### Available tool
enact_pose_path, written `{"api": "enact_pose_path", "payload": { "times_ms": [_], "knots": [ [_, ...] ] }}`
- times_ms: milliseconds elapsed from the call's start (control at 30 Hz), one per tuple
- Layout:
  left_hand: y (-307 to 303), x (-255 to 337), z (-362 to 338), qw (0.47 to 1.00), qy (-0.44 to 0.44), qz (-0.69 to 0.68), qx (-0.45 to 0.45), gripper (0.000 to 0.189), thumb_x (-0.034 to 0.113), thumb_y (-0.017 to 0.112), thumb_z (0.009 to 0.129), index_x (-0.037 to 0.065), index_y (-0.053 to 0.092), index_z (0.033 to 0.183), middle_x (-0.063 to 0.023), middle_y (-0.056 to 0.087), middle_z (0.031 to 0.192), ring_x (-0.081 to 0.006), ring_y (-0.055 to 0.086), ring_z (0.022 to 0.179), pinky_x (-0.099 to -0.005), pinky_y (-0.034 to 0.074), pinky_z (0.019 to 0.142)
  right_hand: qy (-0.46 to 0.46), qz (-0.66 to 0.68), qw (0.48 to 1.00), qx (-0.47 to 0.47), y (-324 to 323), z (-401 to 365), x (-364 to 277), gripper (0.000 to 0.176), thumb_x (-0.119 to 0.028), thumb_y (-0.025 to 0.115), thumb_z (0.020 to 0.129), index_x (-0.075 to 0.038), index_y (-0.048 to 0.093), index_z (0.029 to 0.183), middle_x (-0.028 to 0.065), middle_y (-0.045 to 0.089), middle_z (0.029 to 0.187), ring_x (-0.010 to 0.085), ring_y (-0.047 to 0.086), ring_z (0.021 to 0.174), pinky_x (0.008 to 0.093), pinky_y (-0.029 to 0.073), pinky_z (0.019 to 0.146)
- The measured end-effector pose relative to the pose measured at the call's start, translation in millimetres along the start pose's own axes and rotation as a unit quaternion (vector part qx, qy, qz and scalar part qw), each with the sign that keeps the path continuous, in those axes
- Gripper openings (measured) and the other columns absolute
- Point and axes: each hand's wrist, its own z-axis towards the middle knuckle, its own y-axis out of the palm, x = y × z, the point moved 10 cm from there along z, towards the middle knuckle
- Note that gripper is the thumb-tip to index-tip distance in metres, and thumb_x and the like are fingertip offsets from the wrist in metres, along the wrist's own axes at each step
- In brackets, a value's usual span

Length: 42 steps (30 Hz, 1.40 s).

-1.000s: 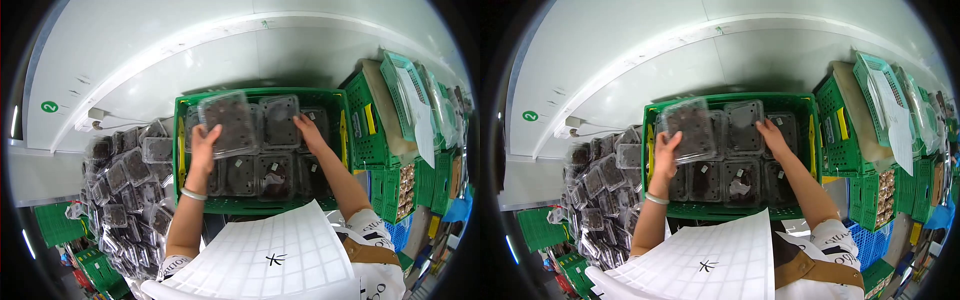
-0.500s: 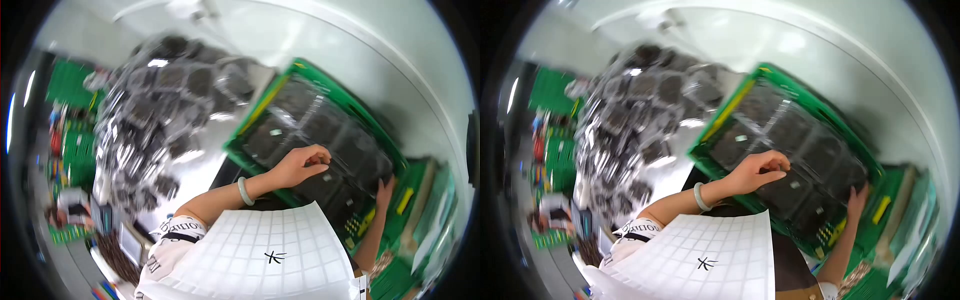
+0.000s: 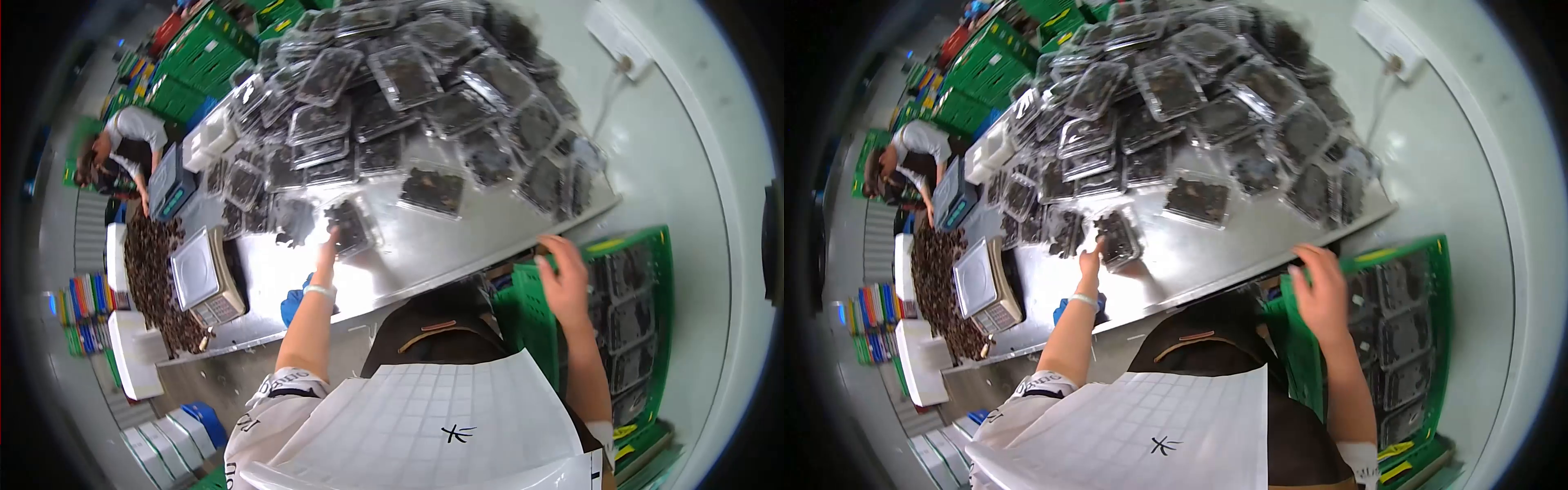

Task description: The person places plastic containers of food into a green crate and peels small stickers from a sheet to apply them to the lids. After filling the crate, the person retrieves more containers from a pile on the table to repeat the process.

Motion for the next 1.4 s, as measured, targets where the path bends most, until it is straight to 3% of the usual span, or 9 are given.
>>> {"api": "enact_pose_path", "payload": {
  "times_ms": [167, 300, 467, 633, 800, 933, 1067, 1267, 1400],
  "knots": [
    [20, 30, -9, 0.991, 0.007, -0.105, -0.079, 0.060, 0.024, 0.086, 0.069, -0.004, 0.053, 0.110, -0.0118, 0.061, 0.097, -0.0193, 0.058, 0.088, -0.0332, 0.049, 0.076, -0.138, -0.146, 0.958, -0.203, 194, 100, -7, 0.048, -0.013, 0.068, 0.081, -0.004, 0.051, 0.125, 0.0130, 0.051, 0.129, 0.0332, 0.048, 0.120, 0.0446, 0.041, 0.099],
    [-12, 13, 12, 0.981, 0.019, -0.129, -0.141, 0.058, 0.023, 0.088, 0.067, 0.004, 0.042, 0.096, -0.0041, 0.053, 0.085, -0.0147, 0.053, 0.076, -0.0279, 0.045, 0.066, -0.048, -0.250, 0.940, -0.229, 279, 142, 55, 0.069, -0.031, 0.074, 0.077, -0.005, 0.044, 0.133, 0.0133, 0.049, 0.133, 0.0341, 0.046, 0.122, 0.0436, 0.040, 0.101],
    [-130, 17, 70, 0.957, 0.028, -0.253, -0.140, 0.064, 0.011, 0.076, 0.078, 0.004, 0.041, 0.130, -0.0109, 0.061, 0.103, -0.0158, 0.062, 0.084, -0.0278, 0.051, 0.074, 0.094, -0.260, 0.880, -0.386, 339, 111, 70, 0.091, -0.052, 0.075, 0.073, -0.004, 0.036, 0.141, 0.0153, 0.044, 0.140, 0.0366, 0.039, 0.131, 0.0468, 0.037, 0.104],
    [-134, -23, 147, 0.979, 0.053, -0.009, -0.197, 0.102, 0.033, 0.084, 0.071, -0.012, 0.028, 0.142, -0.0295, 0.044, 0.138, -0.0364, 0.036, 0.134, -0.0425, 0.026, 0.111, 0.206, -0.007, 0.965, -0.162, 371, 157, 112, 0.064, -0.041, 0.076, 0.078, 0.006, 0.056, 0.116, 0.0205, 0.065, 0.105, 0.0351, 0.061, 0.099, 0.0391, 0.048, 0.087],
    [-114, -19, 163, 0.967, 0.047, 0.017, -0.250, 0.106, 0.039, 0.085, 0.068, -0.009, 0.030, 0.144, -0.0258, 0.051, 0.131, -0.0314, 0.053, 0.117, -0.0366, 0.040, 0.100, 0.380, 0.256, 0.882, -0.108, 429, 201, 122, 0.050, -0.034, 0.081, 0.074, 0.005, 0.063, 0.100, 0.0122, 0.068, 0.096, 0.0187, 0.064, 0.087, 0.0320, 0.049, 0.076],
    [-102, 23, 125, 0.962, 0.029, 0.010, -0.271, 0.070, 0.026, 0.082, 0.073, -0.008, 0.050, 0.126, -0.0137, 0.064, 0.107, -0.0182, 0.061, 0.091, -0.0316, 0.047, 0.084, 0.424, 0.409, 0.801, -0.103, 429, 207, 126, 0.026, -0.016, 0.076, 0.081, 0.000, 0.062, 0.097, 0.0061, 0.067, 0.084, 0.0165, 0.064, 0.069, 0.0325, 0.050, 0.066],
    [-64, 9, 89, 0.926, -0.006, -0.099, -0.364, 0.055, 0.019, 0.082, 0.073, -0.005, 0.058, 0.116, -0.0101, 0.065, 0.104, -0.0159, 0.060, 0.092, -0.0295, 0.048, 0.082, 0.474, 0.434, 0.747, -0.171, 398, 177, 124, 0.038, -0.017, 0.075, 0.078, -0.004, 0.058, 0.110, 0.0052, 0.066, 0.092, 0.0160, 0.062, 0.085, 0.0290, 0.047, 0.077],
    [-46, 0, 56, 0.914, -0.074, -0.230, -0.326, 0.078, 0.010, 0.082, 0.071, -0.002, 0.039, 0.135, -0.0135, 0.058, 0.121, -0.0240, 0.056, 0.112, -0.0347, 0.044, 0.098, 0.408, 0.257, 0.791, -0.377, 338, 93, 60, 0.055, -0.020, 0.076, 0.078, -0.006, 0.046, 0.123, 0.0097, 0.059, 0.112, 0.0174, 0.058, 0.098, 0.0315, 0.045, 0.081],
    [-47, -1, 25, 0.902, -0.057, -0.271, -0.332, 0.084, 0.006, 0.081, 0.069, 0.002, 0.034, 0.139, -0.0143, 0.054, 0.127, -0.0258, 0.051, 0.119, -0.0368, 0.039, 0.103, 0.258, 0.248, 0.841, -0.405, 363, 45, 50, 0.075, -0.024, 0.079, 0.078, -0.003, 0.036, 0.136, 0.0186, 0.051, 0.129, 0.0295, 0.048, 0.123, 0.0389, 0.036, 0.106]
  ]
}}
